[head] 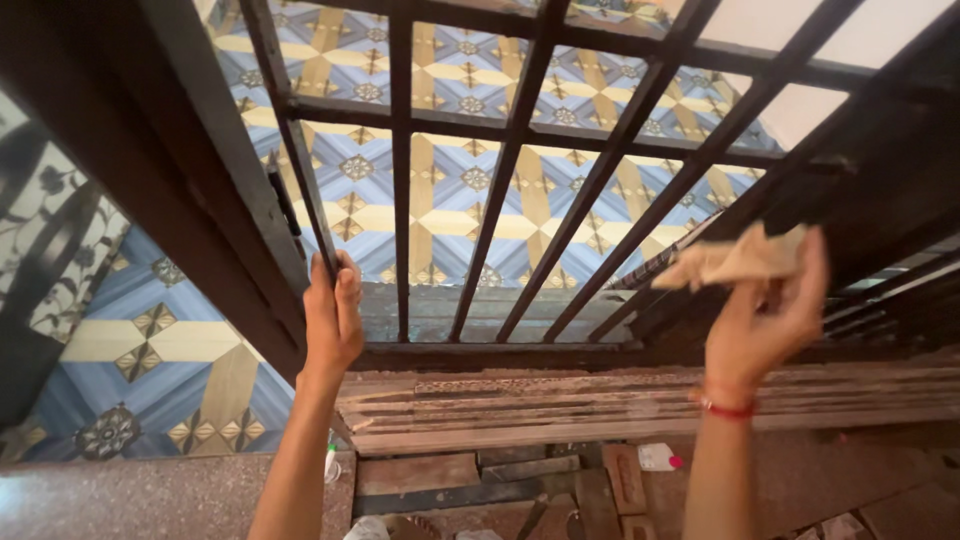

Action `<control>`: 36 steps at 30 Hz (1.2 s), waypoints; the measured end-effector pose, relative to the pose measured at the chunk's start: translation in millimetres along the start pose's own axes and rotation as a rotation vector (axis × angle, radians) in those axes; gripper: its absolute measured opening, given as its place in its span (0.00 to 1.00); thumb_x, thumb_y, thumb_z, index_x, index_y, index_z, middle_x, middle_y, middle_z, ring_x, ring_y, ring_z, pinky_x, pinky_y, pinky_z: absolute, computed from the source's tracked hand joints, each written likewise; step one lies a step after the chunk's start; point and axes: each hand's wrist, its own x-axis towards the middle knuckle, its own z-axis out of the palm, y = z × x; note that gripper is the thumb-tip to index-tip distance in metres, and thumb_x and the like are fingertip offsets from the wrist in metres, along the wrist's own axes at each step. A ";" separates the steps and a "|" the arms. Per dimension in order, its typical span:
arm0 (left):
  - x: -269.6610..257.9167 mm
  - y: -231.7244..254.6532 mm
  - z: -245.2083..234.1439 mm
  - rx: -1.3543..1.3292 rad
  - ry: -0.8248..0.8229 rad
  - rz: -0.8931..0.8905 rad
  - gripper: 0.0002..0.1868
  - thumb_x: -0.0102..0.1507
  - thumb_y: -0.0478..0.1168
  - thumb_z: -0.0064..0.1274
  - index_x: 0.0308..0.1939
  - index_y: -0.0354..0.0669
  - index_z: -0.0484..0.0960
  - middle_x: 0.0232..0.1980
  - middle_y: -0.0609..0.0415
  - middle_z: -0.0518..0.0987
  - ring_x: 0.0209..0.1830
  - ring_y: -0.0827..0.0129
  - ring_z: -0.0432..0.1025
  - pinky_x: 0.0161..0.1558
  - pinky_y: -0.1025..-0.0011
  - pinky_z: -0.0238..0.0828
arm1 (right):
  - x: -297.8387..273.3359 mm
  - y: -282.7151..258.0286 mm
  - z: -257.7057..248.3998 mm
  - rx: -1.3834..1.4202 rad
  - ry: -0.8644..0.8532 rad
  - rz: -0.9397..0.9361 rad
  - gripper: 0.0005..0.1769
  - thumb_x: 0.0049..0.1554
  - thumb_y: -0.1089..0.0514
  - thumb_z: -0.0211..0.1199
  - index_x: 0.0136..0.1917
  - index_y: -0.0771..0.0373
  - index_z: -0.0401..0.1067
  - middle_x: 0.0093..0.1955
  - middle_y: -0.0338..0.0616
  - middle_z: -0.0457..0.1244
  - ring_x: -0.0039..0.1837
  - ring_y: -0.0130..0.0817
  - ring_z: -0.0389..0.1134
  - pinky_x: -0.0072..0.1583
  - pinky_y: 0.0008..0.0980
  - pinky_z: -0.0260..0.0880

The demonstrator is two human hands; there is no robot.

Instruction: The person wipes the bars and frame of a metal gate with a cloth.

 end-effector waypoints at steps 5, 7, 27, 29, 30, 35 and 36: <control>-1.3 -4.5 1.7 -0.013 0.008 -0.018 0.22 0.77 0.53 0.36 0.48 0.34 0.66 0.30 0.60 0.63 0.27 0.78 0.57 0.30 0.76 0.54 | 54.8 16.9 23.7 0.323 0.073 -0.013 0.21 0.75 0.75 0.53 0.79 0.75 0.57 0.66 0.54 0.68 0.63 0.35 0.73 0.67 0.28 0.74; -0.8 -6.9 2.2 -0.035 0.008 0.005 0.23 0.77 0.54 0.36 0.49 0.34 0.66 0.31 0.60 0.63 0.28 0.78 0.57 0.31 0.76 0.54 | 60.5 20.0 27.2 0.241 0.102 0.044 0.20 0.72 0.72 0.51 0.76 0.76 0.60 0.61 0.52 0.69 0.59 0.31 0.73 0.61 0.26 0.72; -6.3 -32.1 6.6 -0.103 0.075 0.034 0.18 0.78 0.49 0.36 0.47 0.33 0.63 0.32 0.61 0.63 0.28 0.80 0.55 0.29 0.78 0.51 | -61.6 128.5 59.5 -0.020 0.094 0.116 0.31 0.65 0.71 0.42 0.80 0.81 0.45 0.70 0.66 0.60 0.72 0.52 0.64 0.75 0.41 0.59; -6.2 -28.7 5.9 -0.110 0.058 0.004 0.19 0.78 0.49 0.36 0.48 0.33 0.65 0.32 0.61 0.63 0.29 0.80 0.55 0.30 0.78 0.51 | -82.9 145.0 65.0 -0.124 0.126 0.058 0.31 0.66 0.72 0.44 0.80 0.82 0.45 0.74 0.70 0.57 0.76 0.56 0.61 0.77 0.44 0.55; -6.1 -26.8 5.4 -0.113 0.052 -0.010 0.19 0.78 0.49 0.36 0.49 0.33 0.66 0.33 0.61 0.63 0.29 0.80 0.55 0.31 0.78 0.52 | -94.7 150.5 64.9 -0.105 0.105 0.076 0.31 0.66 0.72 0.44 0.80 0.82 0.45 0.74 0.70 0.58 0.76 0.57 0.61 0.77 0.44 0.55; -5.5 -18.8 4.6 -0.103 0.034 -0.016 0.21 0.77 0.51 0.37 0.53 0.32 0.67 0.32 0.63 0.63 0.28 0.81 0.56 0.31 0.78 0.52 | -128.4 152.9 65.6 0.080 0.045 0.249 0.26 0.67 0.68 0.38 0.77 0.78 0.54 0.68 0.64 0.64 0.70 0.50 0.68 0.75 0.41 0.63; -5.8 -17.8 3.9 -0.114 0.030 -0.024 0.22 0.77 0.52 0.37 0.54 0.32 0.66 0.32 0.63 0.63 0.29 0.81 0.56 0.31 0.78 0.53 | -135.4 148.1 67.1 0.046 0.028 0.300 0.27 0.65 0.68 0.41 0.77 0.78 0.52 0.66 0.64 0.64 0.68 0.51 0.67 0.72 0.41 0.64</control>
